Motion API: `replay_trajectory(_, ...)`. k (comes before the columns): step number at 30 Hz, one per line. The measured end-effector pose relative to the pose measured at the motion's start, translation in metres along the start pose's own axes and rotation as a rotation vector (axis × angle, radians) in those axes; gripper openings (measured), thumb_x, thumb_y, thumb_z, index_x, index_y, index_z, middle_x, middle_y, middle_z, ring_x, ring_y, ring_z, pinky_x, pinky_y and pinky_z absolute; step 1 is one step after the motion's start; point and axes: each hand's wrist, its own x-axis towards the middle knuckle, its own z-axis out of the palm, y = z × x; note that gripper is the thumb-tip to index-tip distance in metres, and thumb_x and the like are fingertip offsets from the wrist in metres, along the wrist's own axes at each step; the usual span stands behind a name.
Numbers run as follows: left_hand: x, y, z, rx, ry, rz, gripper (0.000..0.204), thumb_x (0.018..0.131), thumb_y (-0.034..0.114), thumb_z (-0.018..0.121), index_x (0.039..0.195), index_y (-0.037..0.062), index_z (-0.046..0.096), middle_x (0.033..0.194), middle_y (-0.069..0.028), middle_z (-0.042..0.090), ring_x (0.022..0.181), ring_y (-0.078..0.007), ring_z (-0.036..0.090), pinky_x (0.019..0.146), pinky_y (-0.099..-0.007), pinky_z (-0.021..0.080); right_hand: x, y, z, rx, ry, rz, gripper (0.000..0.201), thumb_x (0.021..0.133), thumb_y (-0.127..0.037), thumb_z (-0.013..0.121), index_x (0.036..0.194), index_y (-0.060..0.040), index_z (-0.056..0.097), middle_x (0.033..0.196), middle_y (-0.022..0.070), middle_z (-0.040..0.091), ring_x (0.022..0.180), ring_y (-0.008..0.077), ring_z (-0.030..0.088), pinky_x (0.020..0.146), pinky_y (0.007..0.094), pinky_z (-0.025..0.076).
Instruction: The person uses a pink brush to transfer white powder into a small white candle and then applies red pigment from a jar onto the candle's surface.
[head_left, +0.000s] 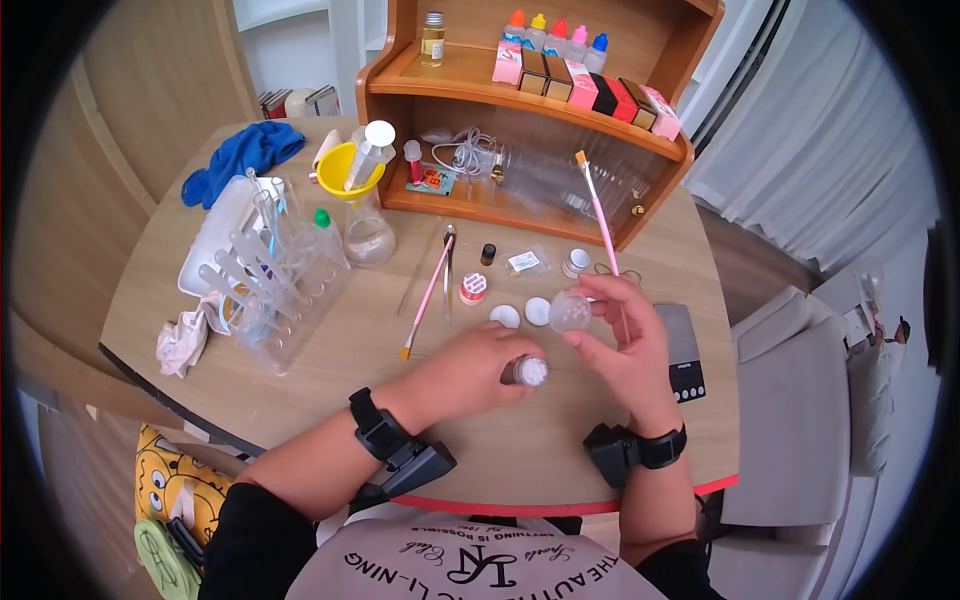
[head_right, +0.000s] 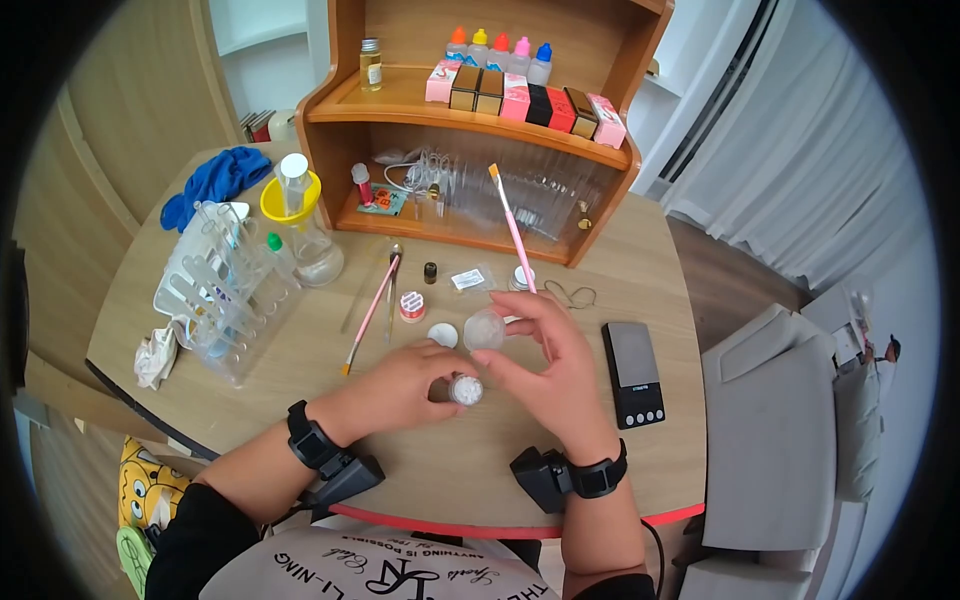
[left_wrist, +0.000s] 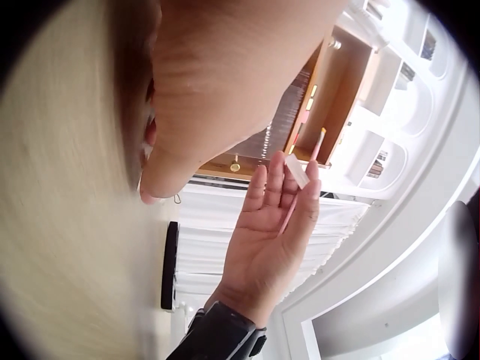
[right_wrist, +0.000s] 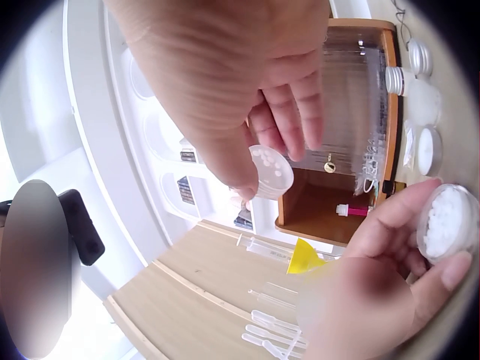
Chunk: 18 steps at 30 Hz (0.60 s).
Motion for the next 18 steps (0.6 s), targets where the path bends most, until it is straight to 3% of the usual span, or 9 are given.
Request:
replay_trajectory(3,0.000,-0.005,0.001,0.054,0.040,0.034,0.042,0.068,0.019,0.076,0.105,0.0087,0.059,0.104,-0.0114,0.057,0.090,-0.0293,0.055,0.084,-0.0379,0.043,0.000,0.003,0.000,-0.037,0.024,-0.047,0.048,0.071,-0.001,0.072,0.116,-0.0026,0.054,0.108,0.0070,0.055,0.100,0.0158,0.053,0.085,0.0274,0.043)
replay_trajectory(7,-0.001,0.003,-0.002,0.064,0.170,0.095,0.040,0.068,0.018,0.076,0.103,0.0088,0.059,0.106,-0.0104,0.056,0.089,-0.0259,0.056,0.081,-0.0346,0.044,-0.003,0.005,0.005,0.011,0.059,-0.074,0.046,0.071,-0.003,0.074,0.113,-0.0027,0.055,0.108,0.0071,0.057,0.101,0.0158,0.053,0.088,0.0282,0.041)
replay_trajectory(9,-0.001,0.022,-0.016,-0.153,0.171,-0.148,0.047,0.069,0.019,0.076,0.110,0.0073,0.055,0.104,-0.0073,0.057,0.092,-0.0206,0.056,0.079,-0.0317,0.045,-0.003,0.004,0.006,0.015,0.062,-0.078,0.046,0.070,-0.003,0.074,0.112,-0.0026,0.055,0.108,0.0072,0.057,0.101,0.0160,0.053,0.088,0.0284,0.041)
replay_trajectory(10,-0.001,0.020,-0.016,-0.153,0.172,-0.148,0.047,0.069,0.019,0.076,0.110,0.0073,0.055,0.104,-0.0073,0.057,0.092,-0.0206,0.056,0.079,-0.0317,0.045,-0.003,0.004,0.007,0.021,0.065,-0.082,0.046,0.070,-0.004,0.074,0.111,-0.0025,0.055,0.108,0.0073,0.057,0.102,0.0162,0.053,0.089,0.0286,0.041)
replay_trajectory(12,-0.003,0.013,-0.013,-0.647,0.287,-0.057,0.050,0.076,0.013,0.072,0.119,0.0049,0.046,0.111,-0.0071,0.055,0.094,-0.0145,0.055,0.079,-0.0288,0.047,-0.004,0.004,0.010,0.053,0.081,-0.069,0.045,0.070,-0.004,0.075,0.110,-0.0028,0.055,0.108,0.0073,0.057,0.102,0.0164,0.053,0.090,0.0291,0.040)
replay_trajectory(13,-0.002,0.013,-0.013,-0.649,0.289,-0.058,0.050,0.076,0.013,0.072,0.119,0.0049,0.046,0.111,-0.0071,0.055,0.094,-0.0145,0.055,0.079,-0.0288,0.047,-0.004,0.004,0.012,0.086,0.097,-0.054,0.044,0.069,-0.004,0.075,0.109,-0.0031,0.055,0.108,0.0073,0.057,0.103,0.0166,0.053,0.090,0.0295,0.040)
replay_trajectory(15,0.000,0.015,-0.011,-1.163,0.209,0.014,0.051,0.081,0.003,0.066,0.123,0.0036,0.038,0.114,-0.0084,0.054,0.098,-0.0140,0.055,0.080,-0.0285,0.048,-0.005,0.006,0.015,0.078,0.076,-0.054,0.044,0.070,-0.004,0.075,0.109,-0.0037,0.055,0.108,0.0074,0.057,0.102,0.0171,0.053,0.090,0.0302,0.040)
replay_trajectory(18,0.000,0.018,-0.008,-1.254,0.185,0.010,0.049,0.083,-0.004,0.060,0.124,0.0041,0.035,0.112,-0.0088,0.055,0.099,-0.0147,0.056,0.081,-0.0269,0.048,-0.005,0.012,0.019,0.036,0.054,-0.063,0.042,0.070,-0.005,0.075,0.108,-0.0050,0.056,0.107,0.0076,0.058,0.102,0.0185,0.053,0.090,0.0316,0.040)
